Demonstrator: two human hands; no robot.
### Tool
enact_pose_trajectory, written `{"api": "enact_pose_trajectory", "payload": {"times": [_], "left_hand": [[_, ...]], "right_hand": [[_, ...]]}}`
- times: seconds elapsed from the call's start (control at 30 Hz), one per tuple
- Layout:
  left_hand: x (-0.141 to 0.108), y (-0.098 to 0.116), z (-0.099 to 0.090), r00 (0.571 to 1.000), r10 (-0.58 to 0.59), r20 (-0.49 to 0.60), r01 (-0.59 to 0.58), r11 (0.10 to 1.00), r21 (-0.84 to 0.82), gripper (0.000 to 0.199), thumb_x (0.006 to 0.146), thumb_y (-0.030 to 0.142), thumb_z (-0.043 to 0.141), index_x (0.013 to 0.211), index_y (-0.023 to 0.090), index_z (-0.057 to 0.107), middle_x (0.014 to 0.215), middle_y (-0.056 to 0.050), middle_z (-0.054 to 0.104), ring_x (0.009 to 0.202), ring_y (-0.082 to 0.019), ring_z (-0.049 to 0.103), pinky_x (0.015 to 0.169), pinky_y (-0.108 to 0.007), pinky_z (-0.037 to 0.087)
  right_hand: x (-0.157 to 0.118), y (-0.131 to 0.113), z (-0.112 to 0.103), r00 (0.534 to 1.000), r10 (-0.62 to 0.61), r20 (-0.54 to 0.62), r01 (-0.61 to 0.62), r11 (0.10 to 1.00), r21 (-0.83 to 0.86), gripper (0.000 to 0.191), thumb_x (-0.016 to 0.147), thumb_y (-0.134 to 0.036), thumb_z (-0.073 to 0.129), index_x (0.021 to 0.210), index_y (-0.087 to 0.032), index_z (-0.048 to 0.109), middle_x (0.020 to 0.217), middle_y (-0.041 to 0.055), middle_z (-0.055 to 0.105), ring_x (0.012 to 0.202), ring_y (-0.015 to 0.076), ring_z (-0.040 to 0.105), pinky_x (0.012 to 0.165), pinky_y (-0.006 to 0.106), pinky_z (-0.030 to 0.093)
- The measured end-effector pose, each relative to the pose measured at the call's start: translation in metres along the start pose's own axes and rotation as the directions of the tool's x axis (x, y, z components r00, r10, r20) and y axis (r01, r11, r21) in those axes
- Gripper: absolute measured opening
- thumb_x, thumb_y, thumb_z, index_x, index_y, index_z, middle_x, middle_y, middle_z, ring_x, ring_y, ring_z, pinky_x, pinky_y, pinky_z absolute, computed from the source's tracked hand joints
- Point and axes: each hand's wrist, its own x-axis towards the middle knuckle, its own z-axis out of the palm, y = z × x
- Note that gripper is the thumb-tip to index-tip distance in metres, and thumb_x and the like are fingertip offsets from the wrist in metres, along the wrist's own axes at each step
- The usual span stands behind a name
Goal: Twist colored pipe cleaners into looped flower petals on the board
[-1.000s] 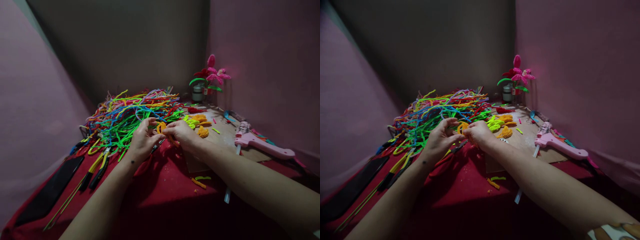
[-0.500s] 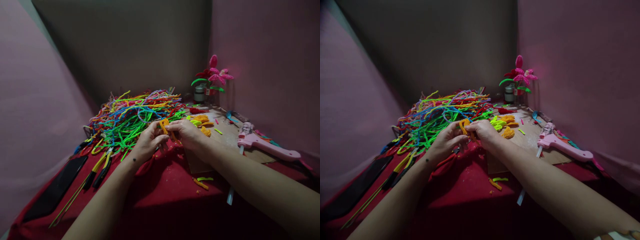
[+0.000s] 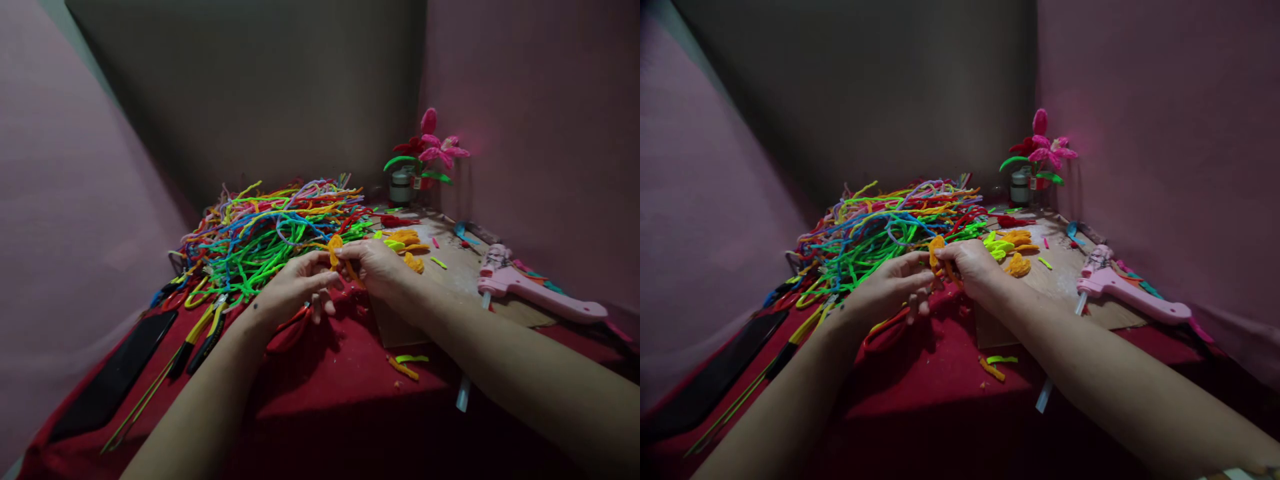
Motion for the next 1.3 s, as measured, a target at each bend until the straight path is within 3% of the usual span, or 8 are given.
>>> {"api": "enact_pose_trajectory", "payload": {"times": [0.13,0.27,0.37,0.53,0.8,0.93,1.1,1.3], "left_hand": [[0.004,-0.005,0.003,0.993,0.028,-0.112,-0.039,0.995,-0.097,0.025,0.076,0.036,0.057,0.088,0.015,0.050,0.070,-0.001,0.058,0.044,-0.010,0.057,0.033,-0.019,0.043],[0.007,-0.008,0.007,0.982,0.060,-0.178,-0.058,0.998,0.016,0.023,0.076,0.036,0.057,0.076,0.014,0.050,0.057,0.004,0.052,0.034,-0.005,0.046,0.031,-0.016,0.035],[0.006,-0.007,0.008,0.979,0.080,-0.188,-0.068,0.995,0.068,0.024,0.078,0.038,0.055,0.075,0.015,0.052,0.050,0.007,0.045,0.030,-0.002,0.036,0.029,-0.014,0.024],[0.005,-0.004,0.009,0.984,0.043,-0.173,-0.050,0.998,-0.033,0.024,0.078,0.040,0.054,0.082,0.017,0.054,0.045,0.009,0.031,0.032,-0.002,0.023,0.032,-0.015,0.016],[0.006,-0.002,0.011,0.964,0.051,-0.262,-0.058,0.998,-0.020,0.022,0.076,0.037,0.057,0.082,0.016,0.055,0.044,0.010,0.030,0.034,-0.002,0.022,0.033,-0.015,0.015],[0.006,-0.001,0.012,0.956,0.075,-0.285,-0.060,0.996,0.060,0.019,0.078,0.033,0.055,0.077,0.015,0.057,0.044,0.007,0.042,0.033,-0.002,0.029,0.033,-0.015,0.019],[0.004,-0.001,0.008,0.941,0.102,-0.324,-0.080,0.994,0.081,0.018,0.077,0.027,0.054,0.066,0.013,0.056,0.042,0.005,0.048,0.031,-0.004,0.036,0.033,-0.016,0.026],[0.006,-0.005,-0.002,0.883,0.214,-0.418,-0.176,0.976,0.129,0.016,0.076,0.027,0.055,0.069,0.013,0.058,0.051,0.002,0.057,0.032,-0.005,0.040,0.032,-0.017,0.030]], "right_hand": [[-0.002,0.000,0.000,1.000,-0.019,0.007,0.019,0.999,-0.045,0.013,0.060,-0.014,0.058,0.049,-0.014,0.051,0.042,-0.0025,0.048,0.037,0.0077,0.040,0.040,0.023,0.028],[-0.002,0.000,0.000,0.998,-0.058,-0.004,0.058,0.998,-0.009,0.013,0.060,-0.014,0.059,0.049,-0.014,0.050,0.044,-0.0033,0.047,0.040,0.0075,0.041,0.043,0.023,0.030],[0.000,0.000,-0.001,0.997,-0.082,-0.008,0.082,0.996,0.038,0.013,0.063,-0.020,0.060,0.054,-0.014,0.053,0.049,-0.0018,0.051,0.044,0.0088,0.045,0.047,0.024,0.035],[0.002,-0.002,0.000,0.994,-0.064,-0.084,0.072,0.992,0.102,0.011,0.066,-0.015,0.059,0.056,-0.013,0.054,0.050,-0.0018,0.051,0.042,0.0078,0.043,0.045,0.023,0.036],[0.001,-0.001,0.001,0.990,-0.142,-0.011,0.142,0.982,0.121,0.015,0.066,-0.014,0.059,0.052,-0.013,0.055,0.046,-0.0004,0.052,0.039,0.0076,0.042,0.042,0.023,0.035],[0.002,0.002,-0.001,0.985,-0.173,-0.002,0.173,0.979,0.108,0.016,0.065,-0.017,0.060,0.051,-0.013,0.054,0.047,-0.0005,0.052,0.039,0.0073,0.042,0.041,0.023,0.033],[0.001,0.001,-0.002,0.992,-0.110,0.061,0.111,0.994,-0.011,0.014,0.067,-0.024,0.061,0.060,-0.012,0.059,0.052,0.0007,0.056,0.043,0.0086,0.047,0.044,0.023,0.033],[-0.006,-0.001,-0.001,0.987,-0.081,0.139,0.130,0.908,-0.398,0.010,0.060,-0.018,0.064,0.054,-0.012,0.058,0.044,-0.0025,0.051,0.039,0.0058,0.040,0.039,0.021,0.027]]}}
